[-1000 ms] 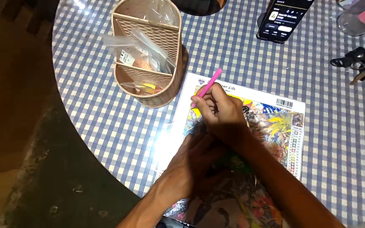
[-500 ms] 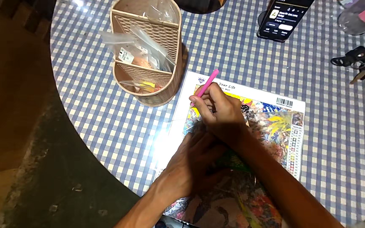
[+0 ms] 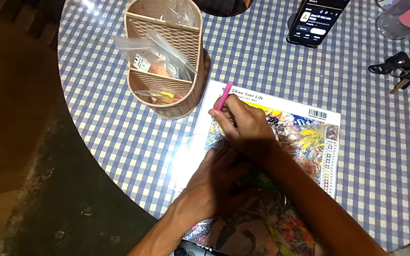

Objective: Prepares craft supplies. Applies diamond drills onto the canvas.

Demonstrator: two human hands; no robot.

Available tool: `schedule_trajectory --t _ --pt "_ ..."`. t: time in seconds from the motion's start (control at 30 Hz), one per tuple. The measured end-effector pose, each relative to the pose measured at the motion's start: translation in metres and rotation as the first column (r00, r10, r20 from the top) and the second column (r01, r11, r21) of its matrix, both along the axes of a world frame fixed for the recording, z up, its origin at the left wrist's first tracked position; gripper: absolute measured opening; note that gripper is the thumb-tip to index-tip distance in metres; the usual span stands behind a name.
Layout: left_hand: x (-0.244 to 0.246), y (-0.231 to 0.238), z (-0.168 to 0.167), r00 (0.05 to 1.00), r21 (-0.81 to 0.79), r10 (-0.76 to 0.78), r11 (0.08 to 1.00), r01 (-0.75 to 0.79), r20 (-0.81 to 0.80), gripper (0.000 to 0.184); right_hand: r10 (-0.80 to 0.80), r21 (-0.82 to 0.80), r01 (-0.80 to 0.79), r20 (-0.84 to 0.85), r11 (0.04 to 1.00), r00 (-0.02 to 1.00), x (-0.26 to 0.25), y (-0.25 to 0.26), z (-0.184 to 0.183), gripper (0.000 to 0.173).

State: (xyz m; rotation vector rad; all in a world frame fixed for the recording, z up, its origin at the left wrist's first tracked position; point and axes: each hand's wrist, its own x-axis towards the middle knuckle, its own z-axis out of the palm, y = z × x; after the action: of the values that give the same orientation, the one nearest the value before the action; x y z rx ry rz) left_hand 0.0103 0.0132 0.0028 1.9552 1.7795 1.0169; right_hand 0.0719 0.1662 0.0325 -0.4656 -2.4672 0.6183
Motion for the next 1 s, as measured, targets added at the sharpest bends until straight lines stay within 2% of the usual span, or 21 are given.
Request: schedule_trajectory --t 0.1,0.2,0.3,0.5,0.63,0.77,1.0 --pt "0.0 0.0 -0.001 1.0 -0.004 -0.012 1.0 0.012 0.006 0.043 -0.029 -0.176 0.021 -0.046 0.984 0.998 0.005 0.002 0.003 0.015" --pt "-0.001 0.001 0.0 1.0 -0.011 -0.021 1.0 0.021 0.013 0.044 -0.069 -0.344 0.007 -0.17 0.939 0.983 0.006 0.007 0.004 0.013" --pt "0.0 0.001 0.001 1.0 -0.029 -0.02 0.999 0.021 0.017 0.045 -0.086 -0.431 -0.024 -0.235 0.902 0.968 0.017 0.009 0.015 0.012" --pt "-0.001 0.001 0.0 0.999 -0.017 -0.027 0.999 0.028 0.034 0.045 -0.181 -0.419 0.047 -0.288 0.907 0.94 0.058 0.002 0.033 0.012" --pt "-0.003 0.0 0.001 0.998 -0.043 -0.031 0.998 0.034 0.053 0.045 -0.218 -0.356 0.082 -0.36 0.931 0.907 0.103 -0.008 0.017 0.01" --pt "-0.003 0.001 -0.001 0.999 -0.054 -0.033 0.998 0.033 0.003 0.047 -0.291 -0.334 0.185 -0.303 0.924 0.907 0.138 -0.026 -0.007 0.011" --pt "-0.004 -0.001 -0.003 1.0 -0.059 -0.009 0.998 0.009 -0.005 0.048 -0.248 -0.291 0.17 -0.256 0.941 0.934 0.153 -0.04 -0.014 0.016"
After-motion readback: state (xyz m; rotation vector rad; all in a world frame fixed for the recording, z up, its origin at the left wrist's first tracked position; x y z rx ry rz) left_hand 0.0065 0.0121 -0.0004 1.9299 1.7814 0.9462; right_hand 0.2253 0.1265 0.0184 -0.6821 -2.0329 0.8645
